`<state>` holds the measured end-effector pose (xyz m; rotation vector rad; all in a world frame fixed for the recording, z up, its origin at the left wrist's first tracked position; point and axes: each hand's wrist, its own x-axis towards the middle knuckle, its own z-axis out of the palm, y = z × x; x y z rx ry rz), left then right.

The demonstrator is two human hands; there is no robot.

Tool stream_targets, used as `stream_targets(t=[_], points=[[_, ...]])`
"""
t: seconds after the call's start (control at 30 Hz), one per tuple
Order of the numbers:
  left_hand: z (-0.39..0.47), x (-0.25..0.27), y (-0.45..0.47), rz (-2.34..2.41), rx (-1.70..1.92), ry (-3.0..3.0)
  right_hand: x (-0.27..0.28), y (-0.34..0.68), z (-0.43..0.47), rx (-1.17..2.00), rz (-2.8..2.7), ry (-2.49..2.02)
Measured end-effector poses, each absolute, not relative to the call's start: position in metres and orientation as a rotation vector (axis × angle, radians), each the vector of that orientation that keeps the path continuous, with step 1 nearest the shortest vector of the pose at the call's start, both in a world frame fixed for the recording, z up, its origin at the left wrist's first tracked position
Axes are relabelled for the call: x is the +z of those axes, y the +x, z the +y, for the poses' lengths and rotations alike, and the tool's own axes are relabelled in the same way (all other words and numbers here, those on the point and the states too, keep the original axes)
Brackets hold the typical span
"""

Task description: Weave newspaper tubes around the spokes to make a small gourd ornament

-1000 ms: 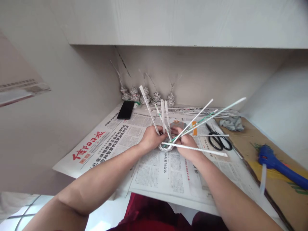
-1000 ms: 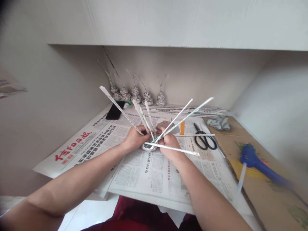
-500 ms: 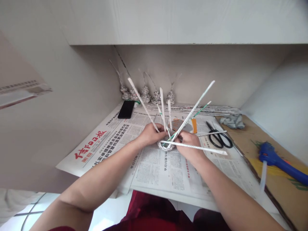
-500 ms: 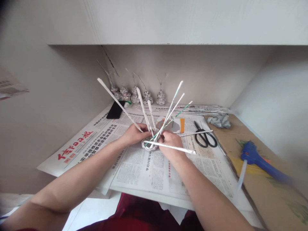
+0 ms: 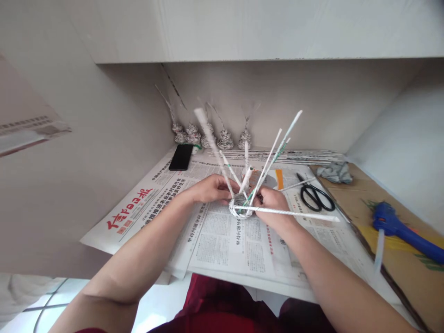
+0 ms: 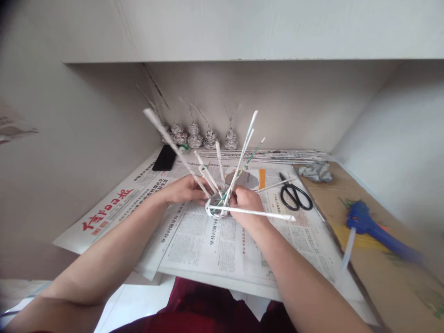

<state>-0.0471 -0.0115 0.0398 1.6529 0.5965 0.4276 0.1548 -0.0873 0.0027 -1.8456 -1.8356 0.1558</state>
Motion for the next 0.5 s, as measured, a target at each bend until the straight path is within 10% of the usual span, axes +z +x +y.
stream_targets(t=[0.5], points=[[-0.0192,0.035,-0.038,0.686,0.465,2.081,0.0051,0.1503,-0.0894,0.166,-1.915,-1.791]])
